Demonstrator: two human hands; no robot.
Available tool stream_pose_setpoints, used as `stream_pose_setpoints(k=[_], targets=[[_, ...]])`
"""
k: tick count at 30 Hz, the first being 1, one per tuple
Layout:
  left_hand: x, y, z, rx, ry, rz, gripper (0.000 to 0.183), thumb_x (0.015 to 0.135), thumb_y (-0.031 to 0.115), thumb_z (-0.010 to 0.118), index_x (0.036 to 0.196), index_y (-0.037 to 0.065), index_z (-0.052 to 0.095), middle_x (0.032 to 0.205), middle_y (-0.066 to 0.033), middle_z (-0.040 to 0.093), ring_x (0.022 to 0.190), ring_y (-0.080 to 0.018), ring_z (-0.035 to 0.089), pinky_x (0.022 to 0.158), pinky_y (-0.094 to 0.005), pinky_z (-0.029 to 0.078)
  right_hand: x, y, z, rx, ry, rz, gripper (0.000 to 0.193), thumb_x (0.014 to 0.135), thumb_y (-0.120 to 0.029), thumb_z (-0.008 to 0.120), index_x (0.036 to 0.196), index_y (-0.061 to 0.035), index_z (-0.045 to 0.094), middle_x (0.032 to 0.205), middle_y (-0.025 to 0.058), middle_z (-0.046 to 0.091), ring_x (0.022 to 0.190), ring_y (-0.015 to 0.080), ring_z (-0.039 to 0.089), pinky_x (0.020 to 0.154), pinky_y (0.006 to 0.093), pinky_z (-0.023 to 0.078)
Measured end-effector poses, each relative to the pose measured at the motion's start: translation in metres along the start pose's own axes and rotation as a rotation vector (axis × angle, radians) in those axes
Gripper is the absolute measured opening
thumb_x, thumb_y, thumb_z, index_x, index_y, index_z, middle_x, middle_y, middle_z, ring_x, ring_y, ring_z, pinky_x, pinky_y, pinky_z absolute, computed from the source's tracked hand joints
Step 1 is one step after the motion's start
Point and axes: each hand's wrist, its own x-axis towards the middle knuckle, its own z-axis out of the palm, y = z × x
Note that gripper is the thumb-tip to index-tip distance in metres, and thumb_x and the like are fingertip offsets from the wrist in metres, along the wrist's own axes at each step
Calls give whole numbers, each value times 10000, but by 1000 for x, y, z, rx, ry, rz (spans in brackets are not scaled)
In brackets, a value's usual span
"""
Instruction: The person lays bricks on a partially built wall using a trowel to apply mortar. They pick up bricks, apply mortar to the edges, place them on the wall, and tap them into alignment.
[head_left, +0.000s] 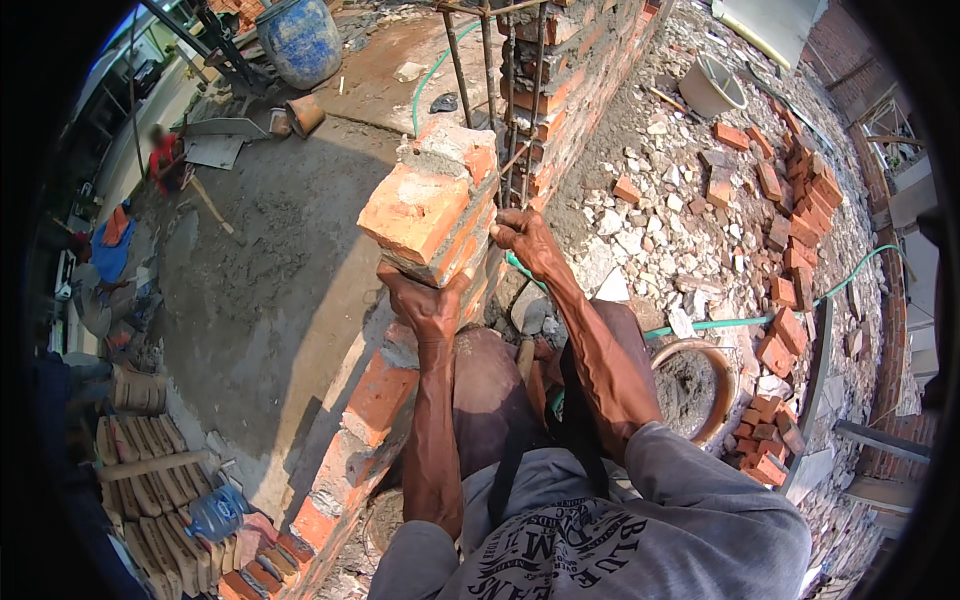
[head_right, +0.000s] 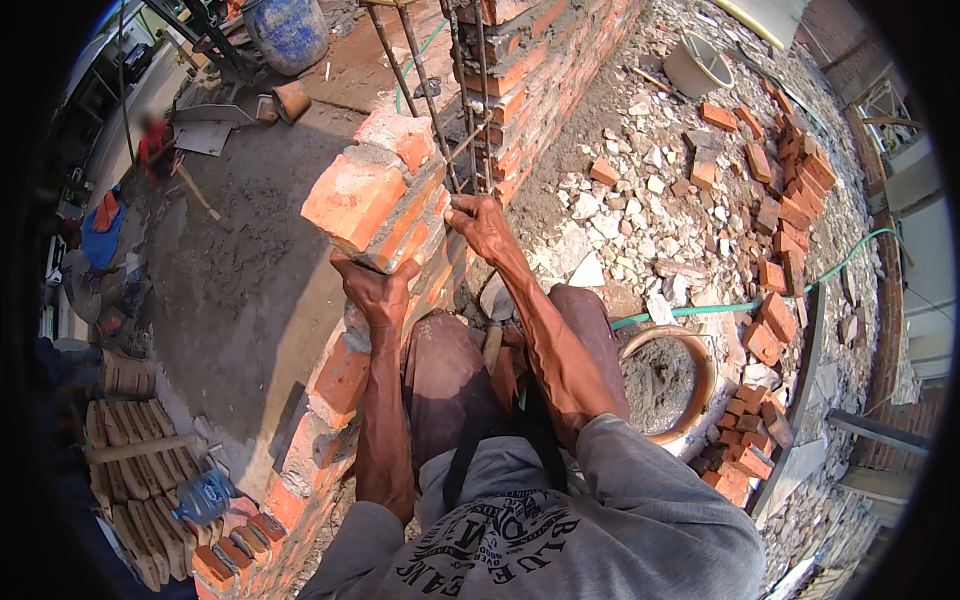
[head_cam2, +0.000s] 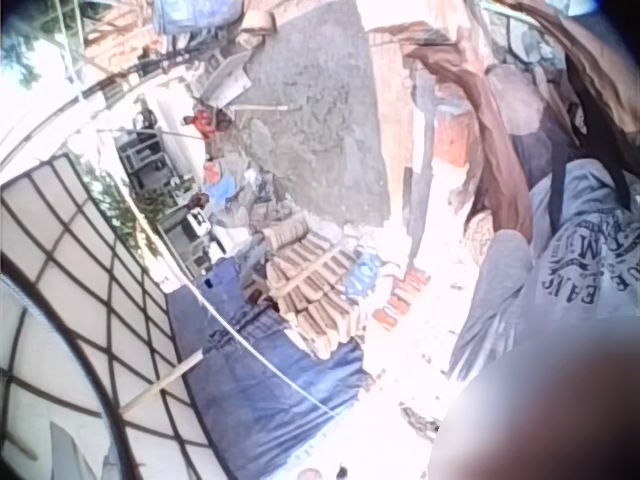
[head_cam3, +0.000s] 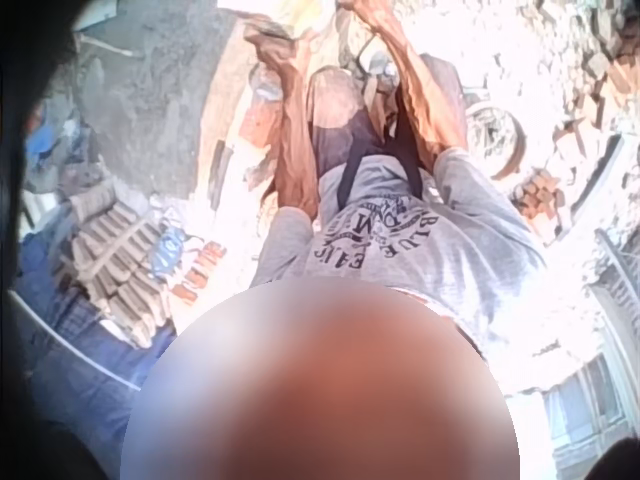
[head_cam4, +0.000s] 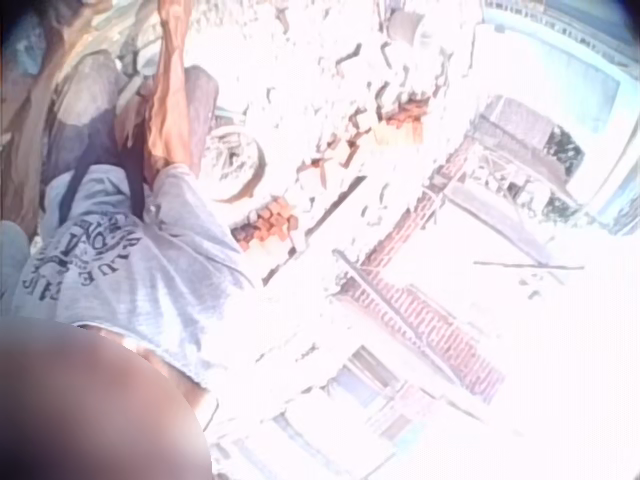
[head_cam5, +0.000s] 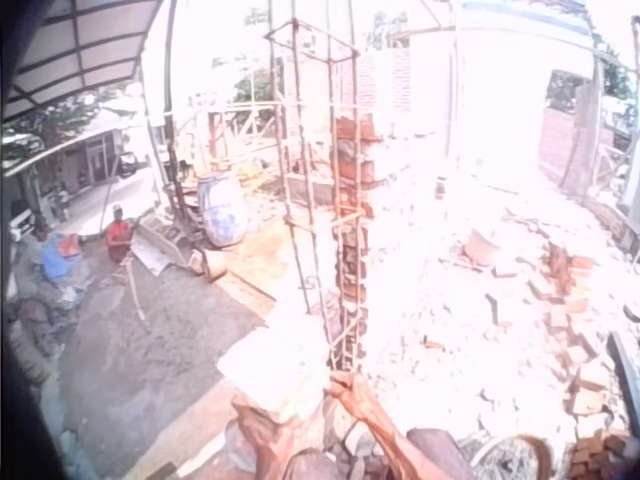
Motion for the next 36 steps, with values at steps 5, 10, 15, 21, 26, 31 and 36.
stream_pose_setpoints(k=[5, 10, 15, 21, 26, 31, 36], targets=[[-1, -8, 0, 4, 5, 55, 765, 554, 108, 852, 1147, -2, 381, 1088, -193, 533, 960, -294, 538, 874, -456, 440, 0, 2, 0, 23, 33, 1, 375, 905, -240, 656, 1129, 60, 650, 818, 99, 650, 713, 175, 576, 679, 409, 508], [1, -18, -1, 44, 2, 156, 707, 565, 147, 857, 1108, -2, 429, 1035, -182, 549, 901, -316, 541, 819, -469, 447, -1, 1, 3, 25, 54, 27, 405, 896, -232, 670, 1149, 82, 632, 879, 149, 679, 789, 208, 631, 732, 401, 530], [4, -18, -2, 134, -30, 51, 723, 567, 195, 862, 1132, -6, 459, 1010, -191, 564, 875, -380, 547, 795, -479, 453, -4, -13, -2, 0, 1, 53, 468, 894, -231, 666, 1207, 108, 587, 1021, 227, 667, 931, 286, 650, 815, 421, 539], [7, -33, 0, 291, -50, 132, 781, 566, 299, 889, 1163, -4, 487, 1004, -168, 589, 912, -392, 568, 797, -465, 471, -5, -22, -7, 70, -26, 116, 504, 898, -243, 648, 1240, 117, 562, 1133, 286, 639, 1040, 366, 642, 873, 464, 529], [5, -50, 3, 489, -32, 383, 892, 547, 298, 919, 1240, -14, 453, 1063, -202, 617, 938, -380, 597, 816, -471, 472, -1, -8, -4, -12, 31, -3, 339, 905, -212, 664, 1129, 42, 665, 864, 103, 685, 761, 175, 620, 731, 358, 528], [9, -55, -2, 482, -159, 227, 872, 583, 401, 900, 1236, -24, 507, 1109, -146, 638, 1000, -335, 597, 850, -418, 487, -4, -1, 3, 85, 37, -66, 304, 942, -223, 632, 1079, 45, 674, 760, 33, 603, 682, 125, 495, 644, 339, 471], [8, -37, -4, 277, -172, 85, 863, 606, 444, 893, 1230, -17, 513, 1110, -146, 634, 1029, -300, 587, 869, -400, 484, -7, -11, 0, 82, 26, -95, 301, 964, -244, 605, 989, 50, 668, 702, 24, 561, 646, 110, 446, 601, 328, 436]])
